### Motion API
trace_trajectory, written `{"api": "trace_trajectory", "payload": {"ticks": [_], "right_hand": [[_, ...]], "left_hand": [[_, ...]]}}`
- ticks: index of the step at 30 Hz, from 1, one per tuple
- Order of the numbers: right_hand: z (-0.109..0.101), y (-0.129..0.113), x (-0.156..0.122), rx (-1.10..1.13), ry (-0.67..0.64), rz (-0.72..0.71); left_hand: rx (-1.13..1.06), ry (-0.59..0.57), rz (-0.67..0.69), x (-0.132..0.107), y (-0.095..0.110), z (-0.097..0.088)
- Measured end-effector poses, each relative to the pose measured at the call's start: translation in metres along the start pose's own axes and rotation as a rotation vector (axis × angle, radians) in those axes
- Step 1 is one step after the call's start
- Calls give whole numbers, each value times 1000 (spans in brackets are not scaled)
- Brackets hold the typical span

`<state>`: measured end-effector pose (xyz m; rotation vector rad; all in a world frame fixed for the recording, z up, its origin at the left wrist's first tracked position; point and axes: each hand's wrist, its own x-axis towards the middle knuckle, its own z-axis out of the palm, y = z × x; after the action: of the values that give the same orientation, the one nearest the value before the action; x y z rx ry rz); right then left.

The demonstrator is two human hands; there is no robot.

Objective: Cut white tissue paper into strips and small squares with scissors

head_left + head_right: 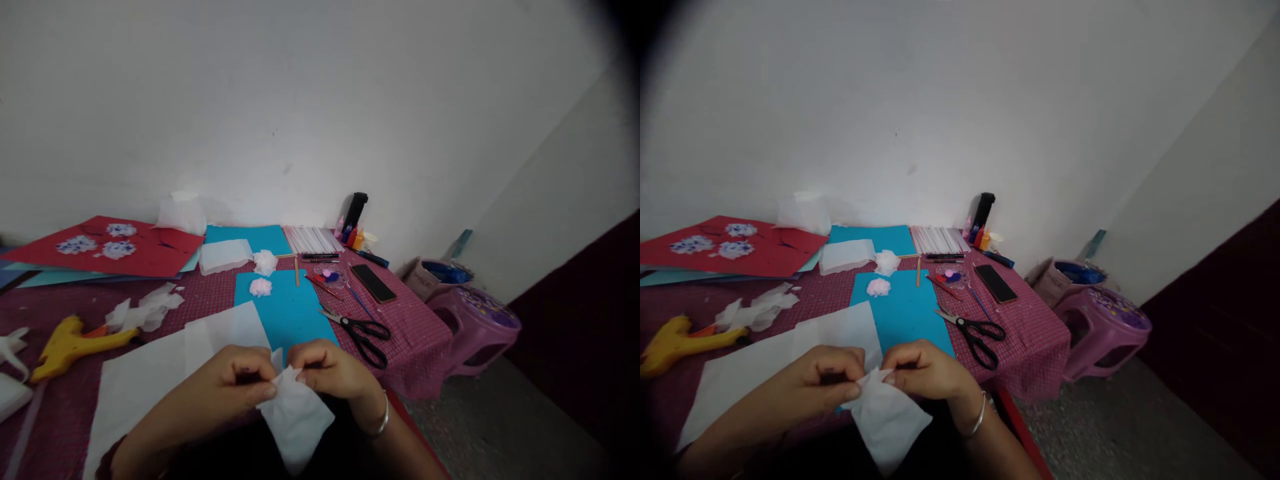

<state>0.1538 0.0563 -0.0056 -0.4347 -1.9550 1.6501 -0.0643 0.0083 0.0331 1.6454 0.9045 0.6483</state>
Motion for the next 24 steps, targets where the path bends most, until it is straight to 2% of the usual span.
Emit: {"api": "trace_trajectory", "payload": {"ticks": [4,8,10,13,16,21,24], "right_hand": [[-4,0,2,-18,6,-19],[-2,-9,5,-137,-5,-105],[1,-11,5,-137,27,-87],[6,-8,3,-90,99,22],[9,-4,3,-11,111,86],[9,-3,7,52,139,-19],[8,-2,7,129,152,-30]], "left_hand": [[-86,25,96,1,-4,-5],[-16,44,-1,3,-5,-4],[28,69,-45,4,-4,0],[44,99,-75,5,-4,5],[93,130,-87,7,-5,7],[97,130,-105,7,-5,5],[63,137,-61,5,-2,3]]}}
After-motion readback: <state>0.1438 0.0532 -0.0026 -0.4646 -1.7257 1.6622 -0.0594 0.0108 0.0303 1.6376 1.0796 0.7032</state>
